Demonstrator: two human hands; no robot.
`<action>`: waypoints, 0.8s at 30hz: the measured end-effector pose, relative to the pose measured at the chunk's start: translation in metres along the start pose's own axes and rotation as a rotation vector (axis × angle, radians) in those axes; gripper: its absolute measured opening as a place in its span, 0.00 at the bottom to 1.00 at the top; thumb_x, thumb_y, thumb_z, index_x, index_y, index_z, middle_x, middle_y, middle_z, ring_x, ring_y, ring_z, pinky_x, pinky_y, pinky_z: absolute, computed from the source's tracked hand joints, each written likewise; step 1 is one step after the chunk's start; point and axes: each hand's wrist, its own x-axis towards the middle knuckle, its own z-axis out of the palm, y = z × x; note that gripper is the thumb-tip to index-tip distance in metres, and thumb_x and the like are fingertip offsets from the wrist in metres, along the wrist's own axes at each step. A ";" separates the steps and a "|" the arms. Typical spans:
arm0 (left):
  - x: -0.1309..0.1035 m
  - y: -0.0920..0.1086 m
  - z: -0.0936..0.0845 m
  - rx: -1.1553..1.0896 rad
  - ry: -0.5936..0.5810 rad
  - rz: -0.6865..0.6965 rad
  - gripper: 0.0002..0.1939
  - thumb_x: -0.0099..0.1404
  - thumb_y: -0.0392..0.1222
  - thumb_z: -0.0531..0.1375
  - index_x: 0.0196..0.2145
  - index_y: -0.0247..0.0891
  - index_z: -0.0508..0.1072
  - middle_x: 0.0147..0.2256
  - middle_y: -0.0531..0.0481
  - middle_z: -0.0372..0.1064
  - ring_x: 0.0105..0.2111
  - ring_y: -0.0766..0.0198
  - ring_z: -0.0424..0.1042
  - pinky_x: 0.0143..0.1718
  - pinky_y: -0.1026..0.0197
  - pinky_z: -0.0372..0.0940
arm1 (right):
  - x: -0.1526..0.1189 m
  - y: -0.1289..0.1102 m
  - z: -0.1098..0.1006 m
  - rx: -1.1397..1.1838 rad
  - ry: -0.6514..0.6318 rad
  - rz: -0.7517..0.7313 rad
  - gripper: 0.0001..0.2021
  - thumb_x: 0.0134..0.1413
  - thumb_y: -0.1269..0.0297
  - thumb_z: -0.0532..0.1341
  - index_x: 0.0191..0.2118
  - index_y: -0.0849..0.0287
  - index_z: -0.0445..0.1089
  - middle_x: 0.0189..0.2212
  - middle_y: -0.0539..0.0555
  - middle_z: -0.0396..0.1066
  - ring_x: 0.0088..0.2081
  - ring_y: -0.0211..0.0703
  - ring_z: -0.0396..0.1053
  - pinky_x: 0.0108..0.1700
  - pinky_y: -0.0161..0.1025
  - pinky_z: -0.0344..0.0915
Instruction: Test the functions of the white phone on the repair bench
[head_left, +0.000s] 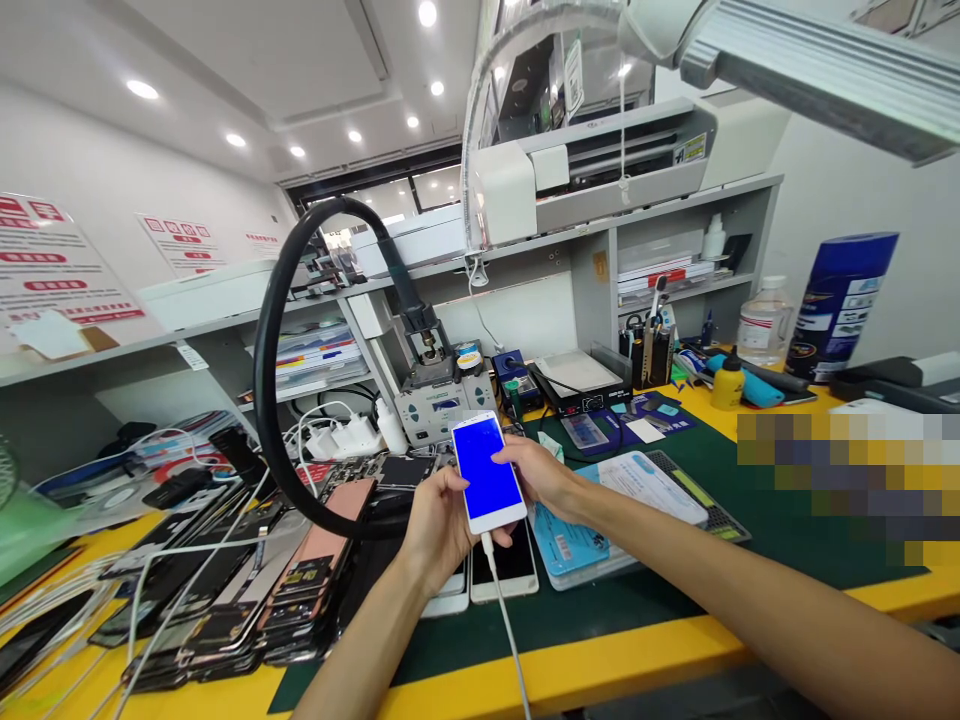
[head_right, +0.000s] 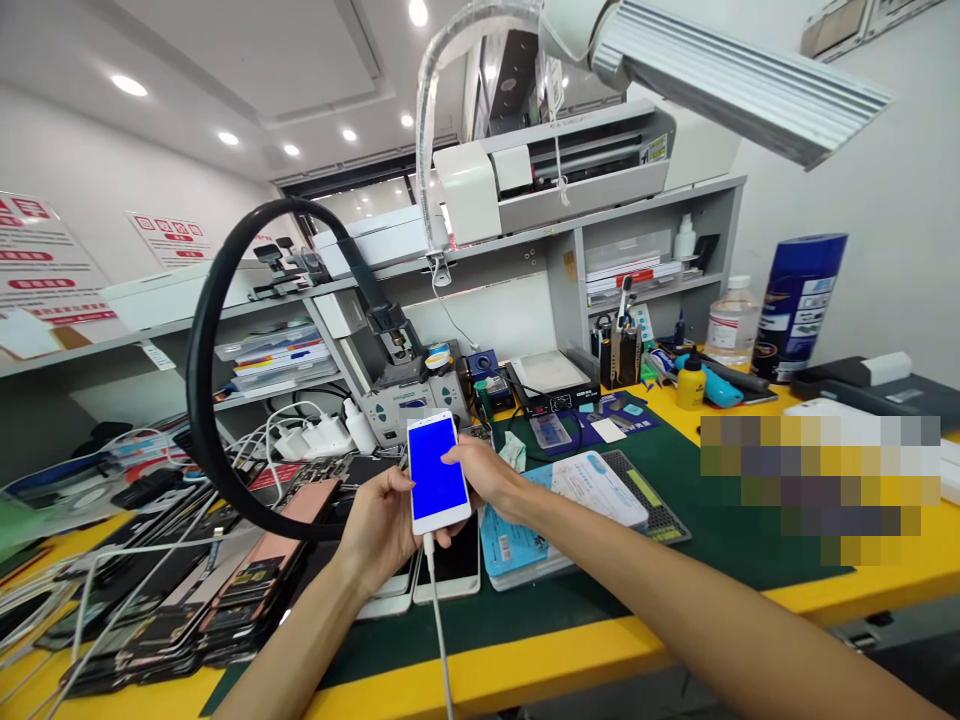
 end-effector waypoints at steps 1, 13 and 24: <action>0.000 0.000 0.001 -0.003 0.001 -0.001 0.30 0.57 0.32 0.51 0.58 0.30 0.61 0.39 0.39 0.74 0.32 0.51 0.77 0.26 0.52 0.75 | 0.000 -0.001 0.000 0.002 0.000 -0.001 0.15 0.60 0.64 0.53 0.51 0.60 0.66 0.31 0.58 0.76 0.28 0.52 0.76 0.20 0.43 0.71; -0.001 -0.001 0.001 0.119 0.030 0.016 0.26 0.60 0.33 0.55 0.57 0.30 0.61 0.34 0.41 0.75 0.28 0.53 0.77 0.23 0.55 0.74 | -0.009 -0.010 0.009 -0.150 0.073 0.006 0.22 0.54 0.53 0.65 0.51 0.59 0.67 0.35 0.58 0.77 0.31 0.48 0.76 0.24 0.38 0.71; -0.001 -0.007 0.004 0.363 0.062 0.082 0.23 0.62 0.35 0.63 0.53 0.28 0.64 0.30 0.40 0.75 0.23 0.56 0.75 0.18 0.59 0.72 | -0.010 -0.014 0.011 -0.078 0.083 0.034 0.16 0.59 0.58 0.60 0.50 0.60 0.67 0.31 0.56 0.76 0.28 0.46 0.74 0.22 0.37 0.70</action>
